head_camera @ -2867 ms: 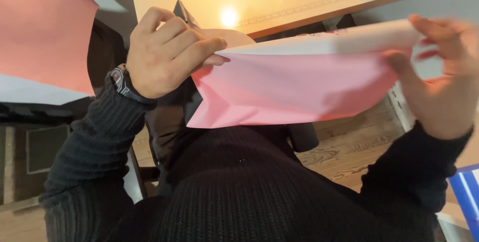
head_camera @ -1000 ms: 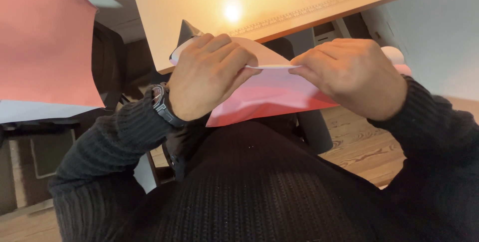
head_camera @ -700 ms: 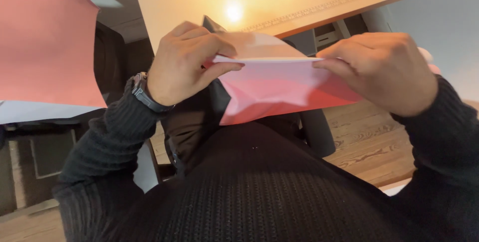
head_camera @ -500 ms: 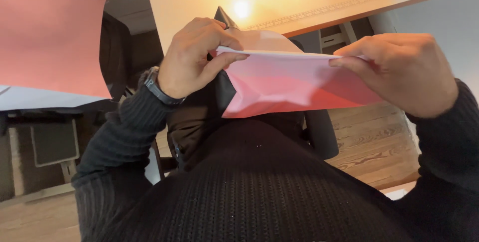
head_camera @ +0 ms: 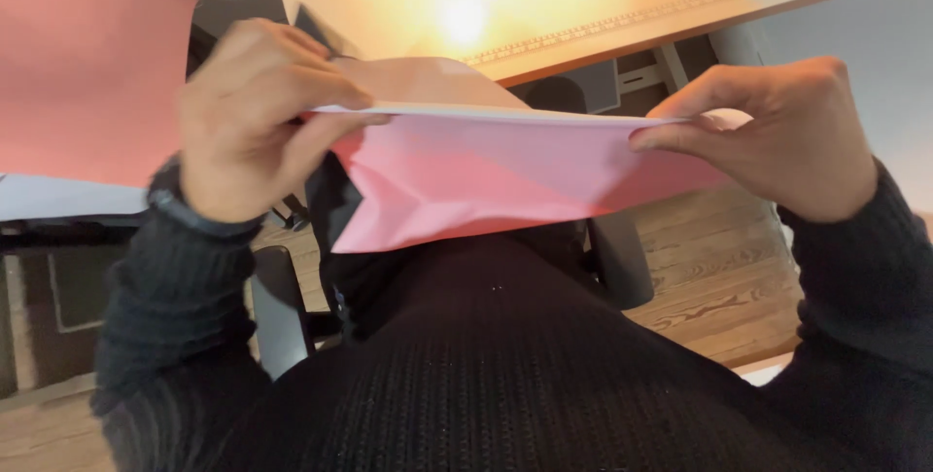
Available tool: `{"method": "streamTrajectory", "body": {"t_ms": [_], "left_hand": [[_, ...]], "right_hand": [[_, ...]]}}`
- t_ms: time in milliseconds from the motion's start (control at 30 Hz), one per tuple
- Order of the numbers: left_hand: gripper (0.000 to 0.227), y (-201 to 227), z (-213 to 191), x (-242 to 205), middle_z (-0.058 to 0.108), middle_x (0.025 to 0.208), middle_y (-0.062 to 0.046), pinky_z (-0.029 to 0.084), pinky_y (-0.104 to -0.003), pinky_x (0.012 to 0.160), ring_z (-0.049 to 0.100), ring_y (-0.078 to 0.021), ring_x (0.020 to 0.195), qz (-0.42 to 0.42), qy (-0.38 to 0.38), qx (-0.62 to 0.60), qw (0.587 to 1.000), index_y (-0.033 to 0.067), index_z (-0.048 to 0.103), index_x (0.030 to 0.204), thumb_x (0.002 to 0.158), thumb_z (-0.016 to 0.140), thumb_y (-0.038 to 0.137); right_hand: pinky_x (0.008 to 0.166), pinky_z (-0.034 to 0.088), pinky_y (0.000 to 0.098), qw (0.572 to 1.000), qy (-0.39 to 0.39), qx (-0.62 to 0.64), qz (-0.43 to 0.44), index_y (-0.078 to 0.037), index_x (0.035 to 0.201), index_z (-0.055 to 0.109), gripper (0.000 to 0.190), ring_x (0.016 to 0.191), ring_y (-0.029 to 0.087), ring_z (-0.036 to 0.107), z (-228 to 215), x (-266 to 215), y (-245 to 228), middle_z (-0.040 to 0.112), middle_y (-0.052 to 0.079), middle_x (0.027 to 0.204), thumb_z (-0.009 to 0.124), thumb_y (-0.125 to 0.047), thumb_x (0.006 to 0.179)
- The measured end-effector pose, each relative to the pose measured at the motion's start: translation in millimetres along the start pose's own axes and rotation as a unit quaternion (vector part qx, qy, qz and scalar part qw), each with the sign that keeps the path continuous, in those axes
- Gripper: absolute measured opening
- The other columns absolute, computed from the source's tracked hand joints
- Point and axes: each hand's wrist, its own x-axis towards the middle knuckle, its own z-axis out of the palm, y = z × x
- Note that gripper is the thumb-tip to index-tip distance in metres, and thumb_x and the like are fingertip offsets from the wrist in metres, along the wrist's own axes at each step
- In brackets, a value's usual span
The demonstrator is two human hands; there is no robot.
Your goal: The recorder is sewing pieces of a pink and black leather bag using an industrial sewing machine.
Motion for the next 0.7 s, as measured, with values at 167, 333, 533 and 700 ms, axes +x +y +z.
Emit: {"method": "streamTrajectory", "body": {"t_ms": [167,333,533,700], "left_hand": [[0.016,4.5,-25.8,-4.3,0.067,0.086,-0.008,0.053,-0.035,0.08,0.065,-0.0235,0.085,-0.024,-0.006,0.051,0.998,0.0019,0.073,0.096,0.093,0.088,0.008],[0.018,19.9,-38.6,-8.4,0.07,0.094,-0.011,0.051,-0.034,0.08,0.066,-0.0275,0.092,-0.063,-0.024,0.084,0.994,-0.0022,0.07,0.103,0.094,0.086,-0.001],[0.018,7.4,-48.4,-43.5,0.07,0.104,-0.01,0.05,-0.032,0.095,0.061,-0.0179,0.095,-0.151,-0.02,0.019,0.988,0.002,0.065,0.111,0.106,0.082,0.0],[0.018,-70.9,-63.1,-58.7,0.071,0.105,0.008,0.052,-0.026,0.1,0.068,-0.0049,0.104,-0.44,-0.021,-0.193,0.877,0.0126,0.071,0.109,0.098,0.058,0.02]], "right_hand": [[0.065,0.058,0.0224,0.997,-0.043,0.053,-0.023,-0.011,0.101,0.08,0.018,0.073,0.007,0.072,-4.8,5.3,-0.1,0.079,0.001,0.091,0.081,-0.024,0.088],[0.063,0.056,0.0224,0.997,-0.014,0.017,-0.078,-0.008,0.098,0.079,0.016,0.07,0.008,0.07,4.5,2.6,2.3,0.078,0.001,0.09,0.081,-0.022,0.091],[0.061,0.054,0.0241,0.995,0.019,-0.021,-0.095,-0.005,0.086,0.075,0.024,0.067,0.011,0.067,6.7,2.5,2.3,0.073,0.003,0.079,0.085,-0.027,0.09],[0.06,0.056,0.023,0.973,-0.056,0.225,-0.002,-0.006,0.095,0.073,0.016,0.065,0.007,0.067,22.6,11.1,28.0,0.074,0.002,0.08,0.074,-0.022,0.096]]}}
